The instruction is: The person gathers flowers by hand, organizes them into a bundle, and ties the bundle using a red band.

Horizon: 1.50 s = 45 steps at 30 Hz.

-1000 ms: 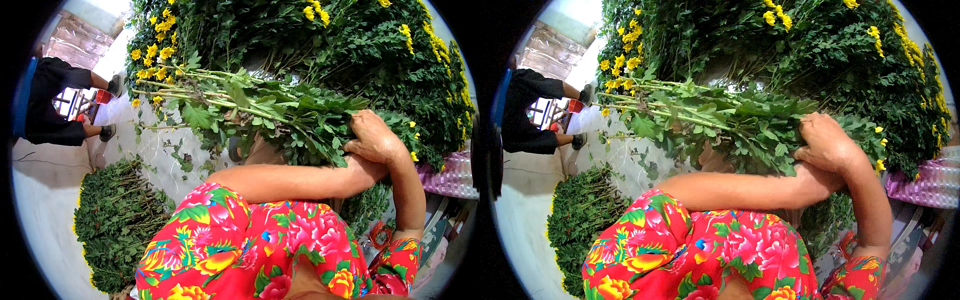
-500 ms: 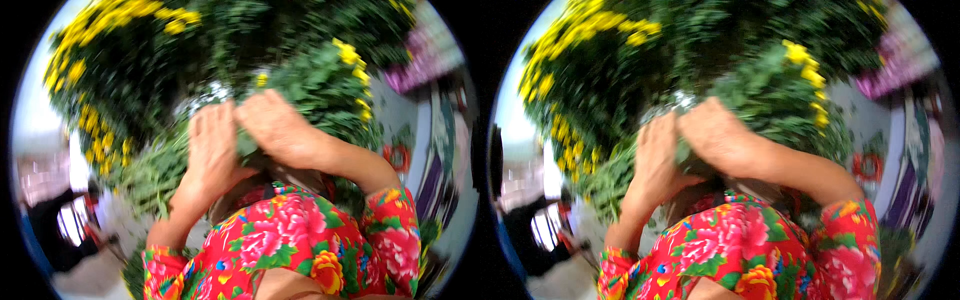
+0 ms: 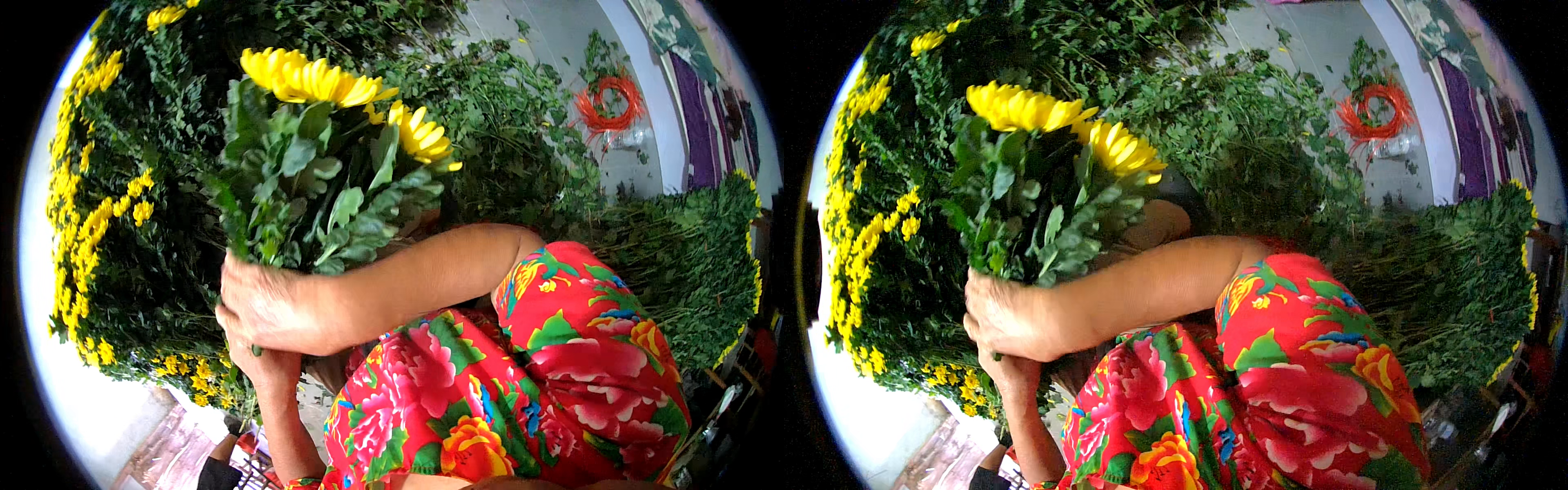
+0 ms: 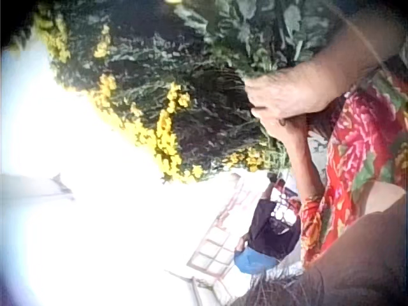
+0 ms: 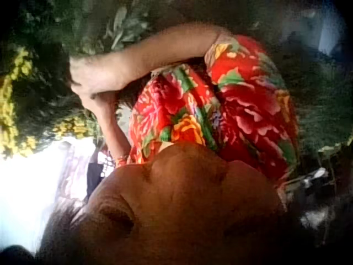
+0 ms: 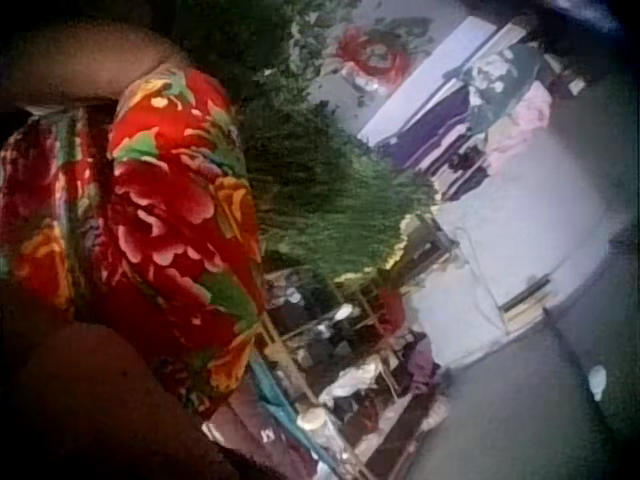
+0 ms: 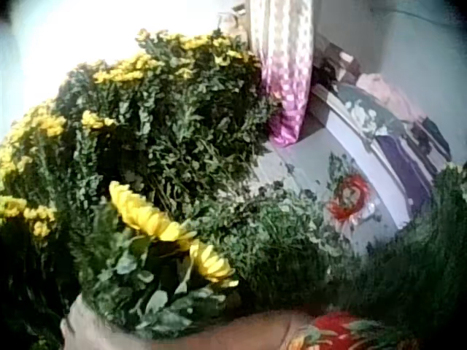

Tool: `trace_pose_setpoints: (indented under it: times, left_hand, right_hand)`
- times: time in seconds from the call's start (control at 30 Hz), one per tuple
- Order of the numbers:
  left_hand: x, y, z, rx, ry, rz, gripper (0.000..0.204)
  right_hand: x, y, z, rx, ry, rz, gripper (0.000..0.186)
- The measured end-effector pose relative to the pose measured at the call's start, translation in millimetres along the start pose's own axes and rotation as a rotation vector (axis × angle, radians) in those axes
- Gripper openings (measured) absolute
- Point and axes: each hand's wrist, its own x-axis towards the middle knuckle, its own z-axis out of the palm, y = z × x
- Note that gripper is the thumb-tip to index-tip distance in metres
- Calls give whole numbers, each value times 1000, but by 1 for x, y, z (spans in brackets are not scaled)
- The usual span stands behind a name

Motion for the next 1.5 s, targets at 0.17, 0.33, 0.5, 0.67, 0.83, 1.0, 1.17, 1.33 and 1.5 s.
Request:
trace_pose_setpoints:
  times: [0.17,0.33,0.5,0.67,0.83,1.0,1.17,1.33,1.5]
  left_hand:
    - [-17,-56,2,-1025,62,-467,41]
    - [-3,-10,-5,-109,46,79,39]
    - [-5,-31,-1,-206,-24,-46,46]
    - [-7,-32,0,-416,-87,-184,45]
    - [-14,-51,-6,-323,-147,-159,47]
    - [-13,-43,-14,-202,-124,-48,41]
    - [-2,-38,-12,-397,-197,-112,37]
    - [6,-14,-14,-426,-213,-228,47]
    - [14,-19,-31,-204,-336,-105,54]
  right_hand:
    - [-64,-3,-18,592,339,-208,27]
    - [-218,65,-51,143,-24,322,9]
    - [-397,131,-26,1,-140,1426,16]
    - [-432,102,23,183,-720,1315,19]
    - [-456,76,91,-62,-948,1274,19]
    - [-459,84,68,-32,-719,1182,14]
    - [-435,108,24,279,-514,1342,14]
    - [-427,152,-22,741,200,1640,10]
    - [-361,175,-68,821,780,1741,7]
